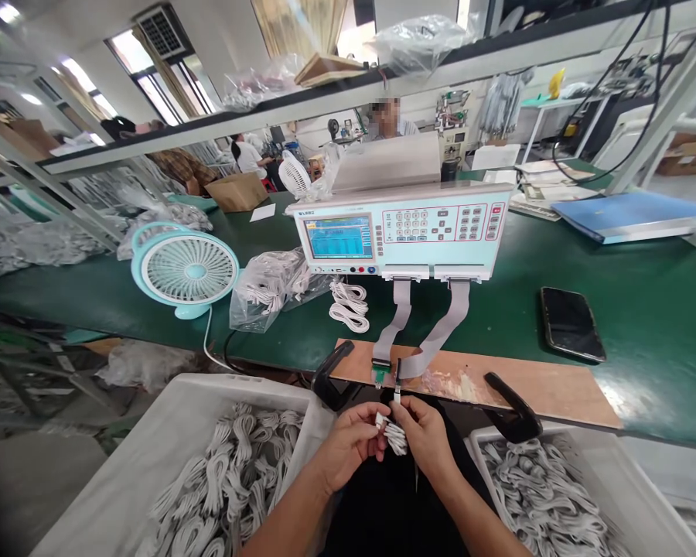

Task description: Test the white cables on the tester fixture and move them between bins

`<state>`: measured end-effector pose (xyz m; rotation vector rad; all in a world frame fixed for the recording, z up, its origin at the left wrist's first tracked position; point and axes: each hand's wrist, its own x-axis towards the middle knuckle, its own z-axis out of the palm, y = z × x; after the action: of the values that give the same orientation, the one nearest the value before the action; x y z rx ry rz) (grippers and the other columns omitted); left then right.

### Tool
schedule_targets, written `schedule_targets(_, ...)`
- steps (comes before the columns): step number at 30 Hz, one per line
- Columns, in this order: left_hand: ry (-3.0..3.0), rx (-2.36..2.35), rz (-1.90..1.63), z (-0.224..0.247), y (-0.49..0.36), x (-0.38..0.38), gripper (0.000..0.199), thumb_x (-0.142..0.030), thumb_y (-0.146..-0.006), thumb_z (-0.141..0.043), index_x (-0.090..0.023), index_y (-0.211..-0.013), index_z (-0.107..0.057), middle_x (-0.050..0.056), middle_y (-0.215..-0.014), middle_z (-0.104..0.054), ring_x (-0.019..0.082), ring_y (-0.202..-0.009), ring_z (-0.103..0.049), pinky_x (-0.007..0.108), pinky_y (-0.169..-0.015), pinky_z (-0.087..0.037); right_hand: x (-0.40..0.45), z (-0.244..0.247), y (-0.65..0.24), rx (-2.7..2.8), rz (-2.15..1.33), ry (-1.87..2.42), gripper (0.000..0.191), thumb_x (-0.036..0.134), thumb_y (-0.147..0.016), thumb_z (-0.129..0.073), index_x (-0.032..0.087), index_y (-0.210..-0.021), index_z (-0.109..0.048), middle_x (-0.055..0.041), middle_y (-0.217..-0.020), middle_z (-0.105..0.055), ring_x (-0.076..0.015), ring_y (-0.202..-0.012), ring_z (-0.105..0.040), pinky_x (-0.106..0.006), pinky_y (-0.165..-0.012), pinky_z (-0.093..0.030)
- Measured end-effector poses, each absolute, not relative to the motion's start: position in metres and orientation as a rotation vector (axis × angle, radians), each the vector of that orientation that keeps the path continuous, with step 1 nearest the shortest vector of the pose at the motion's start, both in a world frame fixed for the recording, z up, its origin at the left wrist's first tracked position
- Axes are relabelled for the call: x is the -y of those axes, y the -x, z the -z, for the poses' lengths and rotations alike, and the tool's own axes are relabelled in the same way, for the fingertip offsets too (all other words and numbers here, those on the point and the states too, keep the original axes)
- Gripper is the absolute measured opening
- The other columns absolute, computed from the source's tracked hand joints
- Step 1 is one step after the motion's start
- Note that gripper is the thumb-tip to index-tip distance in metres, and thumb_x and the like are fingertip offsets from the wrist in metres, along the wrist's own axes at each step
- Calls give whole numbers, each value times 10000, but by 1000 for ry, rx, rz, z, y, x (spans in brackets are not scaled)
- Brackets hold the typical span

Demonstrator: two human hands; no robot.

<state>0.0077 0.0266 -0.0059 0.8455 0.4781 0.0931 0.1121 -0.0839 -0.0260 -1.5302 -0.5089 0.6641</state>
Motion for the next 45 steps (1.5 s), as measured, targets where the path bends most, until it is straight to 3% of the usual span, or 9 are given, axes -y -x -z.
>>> schedule_targets(3,-877,-473,-83,6,-6,-31,367,-158,-589,-710,-93,-944,-645,16,-687,-599,115,-568,-584,217,-501,-486,84,24,-113,505,-675,1527,354,512,-773,-628,162,-728,-654,-18,-636,-592,-174,-607,-506,-264,-566,-404)
schedule_targets(7,-1015,-585,-135,12,-13,-30,332,-298,-638,-725,-85,-874,-631,2,-596,-586,101,-466,-551,202,-424,-453,83,25,-115,503,-674,1517,371,529,-750,-648,163,-689,-644,-9,-604,-565,-165,-589,-487,-263,-559,-390)
schedule_targets(13,-1367,-619,-160,21,-20,-31,327,-450,-750,-593,-132,-825,-595,-24,-590,-551,85,-411,-486,184,-351,-337,85,30,-115,463,-711,1460,358,509,-749,-668,156,-694,-644,-7,-599,-566,-154,-579,-469,-263,-557,-376)
schedule_targets(17,-1738,-482,-224,12,-16,-38,306,-410,-864,-470,-160,-727,-582,-22,-624,-524,96,-550,-494,207,-506,-383,84,26,-115,382,-793,1392,344,489,-692,-729,155,-668,-653,-1,-587,-566,-136,-555,-447,-250,-536,-358)
schedule_targets(21,-1838,-379,-293,5,-19,-44,322,-332,-887,-431,-162,-653,-573,7,-741,-545,121,-685,-510,224,-618,-398,79,22,-115,210,-876,1292,337,468,-619,-786,155,-651,-666,1,-556,-561,-126,-522,-434,-244,-516,-345)
schedule_targets(29,-1687,-572,-514,21,-32,-36,341,-328,-844,-478,-153,-568,-578,9,-605,-551,147,-633,-507,261,-629,-383,77,26,-116,194,-892,1261,333,459,-608,-794,154,-640,-665,2,-545,-562,-126,-513,-439,-239,-514,-346)
schedule_targets(39,-1594,-630,-611,16,-35,-25,327,-273,-818,-501,-163,-516,-562,41,-710,-660,164,-701,-580,258,-682,-412,78,26,-117,216,-894,1296,327,463,-596,-796,162,-639,-675,2,-563,-570,-126,-527,-437,-235,-503,-353)
schedule_targets(45,-1438,-744,-623,23,-38,-20,307,-355,-838,-508,-139,-737,-701,31,-637,-641,158,-644,-573,255,-653,-422,79,26,-118,221,-906,1301,298,432,-588,-799,164,-656,-687,2,-584,-582,-135,-536,-443,-239,-513,-363)
